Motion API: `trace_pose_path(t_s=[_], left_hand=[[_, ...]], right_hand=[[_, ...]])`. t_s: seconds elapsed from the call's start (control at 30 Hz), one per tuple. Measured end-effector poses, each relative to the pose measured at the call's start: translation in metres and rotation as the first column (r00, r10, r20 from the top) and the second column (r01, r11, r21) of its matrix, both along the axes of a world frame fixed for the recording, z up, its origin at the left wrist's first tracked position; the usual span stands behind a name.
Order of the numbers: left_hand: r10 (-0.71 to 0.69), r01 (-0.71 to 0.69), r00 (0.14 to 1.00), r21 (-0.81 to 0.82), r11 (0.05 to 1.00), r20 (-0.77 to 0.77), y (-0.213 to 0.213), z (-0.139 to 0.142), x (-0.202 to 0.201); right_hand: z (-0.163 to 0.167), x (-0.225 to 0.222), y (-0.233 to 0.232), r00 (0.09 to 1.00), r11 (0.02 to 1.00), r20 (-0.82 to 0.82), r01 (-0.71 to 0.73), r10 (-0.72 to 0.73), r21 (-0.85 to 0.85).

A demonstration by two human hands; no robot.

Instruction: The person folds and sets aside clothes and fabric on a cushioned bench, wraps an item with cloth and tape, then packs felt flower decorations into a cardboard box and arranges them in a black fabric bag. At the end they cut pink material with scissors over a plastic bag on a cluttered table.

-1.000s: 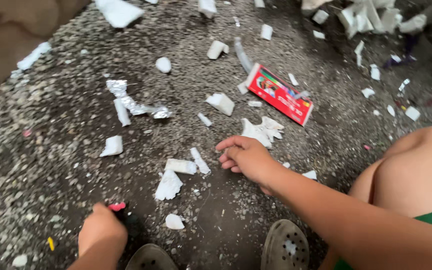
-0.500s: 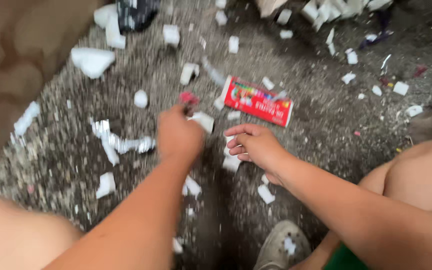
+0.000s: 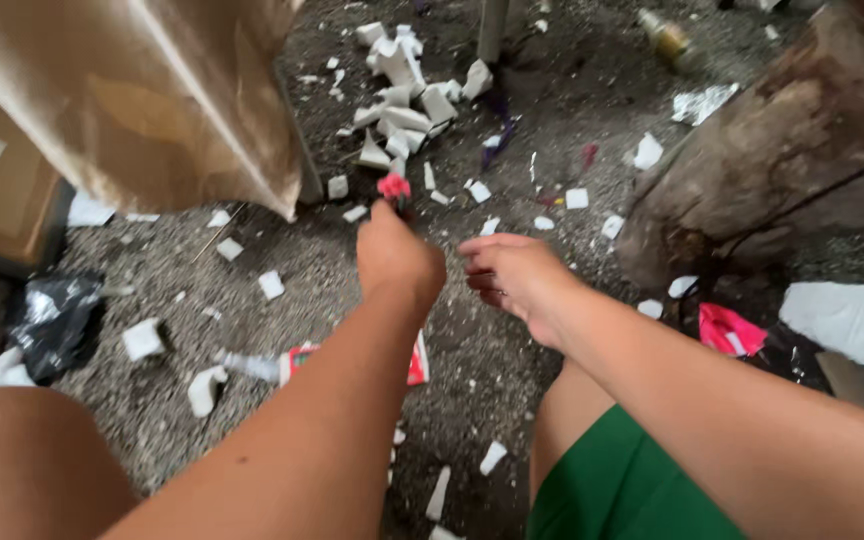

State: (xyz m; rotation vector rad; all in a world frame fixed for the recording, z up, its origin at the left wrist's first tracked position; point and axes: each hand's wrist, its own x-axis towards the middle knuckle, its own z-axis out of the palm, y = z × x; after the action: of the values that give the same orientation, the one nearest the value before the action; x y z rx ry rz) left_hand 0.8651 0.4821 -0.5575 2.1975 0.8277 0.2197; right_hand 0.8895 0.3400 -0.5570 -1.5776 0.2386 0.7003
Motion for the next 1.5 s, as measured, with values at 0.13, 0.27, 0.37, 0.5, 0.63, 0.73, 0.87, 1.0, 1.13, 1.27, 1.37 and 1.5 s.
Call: trace_pose_path(t_s=[0.13, 0.27, 0.37, 0.5, 0.63, 0.73, 0.87, 1.0, 1.13, 1.27, 1.37, 1.5], left_hand=[[-0.037, 0.026, 0.995, -0.119, 0.993, -0.093, 0.002, -0.03, 0.027], [-0.271, 0.242, 0.943, -0.161, 0.957, -0.195, 0.013, -0.074, 0.073], [-0.309, 0.257, 0.939, -0.293, 0.921, -0.149, 0.024, -0.098, 0.099], [-0.398, 0.376, 0.916, -0.241, 0.895, -0.048, 0.067, -0.09, 0.154], [-0.495, 0.469, 0.867, -0.248, 0.848, -0.056, 0.084, -0.095, 0.201], [-0.477, 0.413, 0.874, -0.369, 0.832, -0.096, 0.081, -0.124, 0.212], [-0.439, 0.327, 0.881, -0.446, 0.833, -0.174, 0.071, -0.176, 0.187], [-0.273, 0.135, 0.929, -0.459, 0.878, -0.25, 0.081, -0.22, 0.128], [-0.154, -0.011, 0.923, -0.424, 0.906, -0.354, 0.1, -0.246, 0.068], [-0.077, -0.06, 0.913, -0.319, 0.946, -0.402, 0.11, -0.254, 0.041], [-0.133, -0.023, 0.913, -0.376, 0.926, -0.385, 0.103, -0.255, 0.053], [-0.232, 0.102, 0.924, -0.388, 0.916, -0.303, 0.09, -0.254, 0.096]], right_hand=[[-0.012, 0.031, -0.004, 0.996, 0.998, -0.057, 0.063, -0.063, -0.013], [-0.037, 0.047, 0.002, 0.977, 0.988, -0.152, 0.144, -0.15, -0.05], [-0.024, 0.079, 0.024, 0.958, 0.976, -0.215, 0.16, -0.19, -0.149], [0.036, 0.151, 0.085, 0.987, 0.962, -0.078, 0.116, -0.139, -0.247], [0.028, 0.182, 0.1, 0.986, 0.969, -0.013, 0.16, -0.166, -0.189], [-0.025, 0.189, 0.083, 0.98, 0.962, -0.039, 0.182, -0.194, -0.202], [-0.117, 0.205, 0.058, 0.987, 0.957, -0.042, 0.137, -0.153, -0.256], [-0.18, 0.255, 0.055, 0.995, 0.91, 0.047, -0.06, 0.087, -0.41], [-0.198, 0.307, 0.063, 0.985, 0.893, -0.049, -0.172, 0.167, -0.416], [-0.216, 0.309, 0.072, 0.968, 0.82, -0.04, -0.23, 0.246, -0.523], [-0.221, 0.296, 0.059, 0.971, 0.84, -0.043, -0.226, 0.236, -0.492], [-0.223, 0.257, 0.04, 0.995, 0.932, 0.093, 0.011, 0.024, -0.363]])
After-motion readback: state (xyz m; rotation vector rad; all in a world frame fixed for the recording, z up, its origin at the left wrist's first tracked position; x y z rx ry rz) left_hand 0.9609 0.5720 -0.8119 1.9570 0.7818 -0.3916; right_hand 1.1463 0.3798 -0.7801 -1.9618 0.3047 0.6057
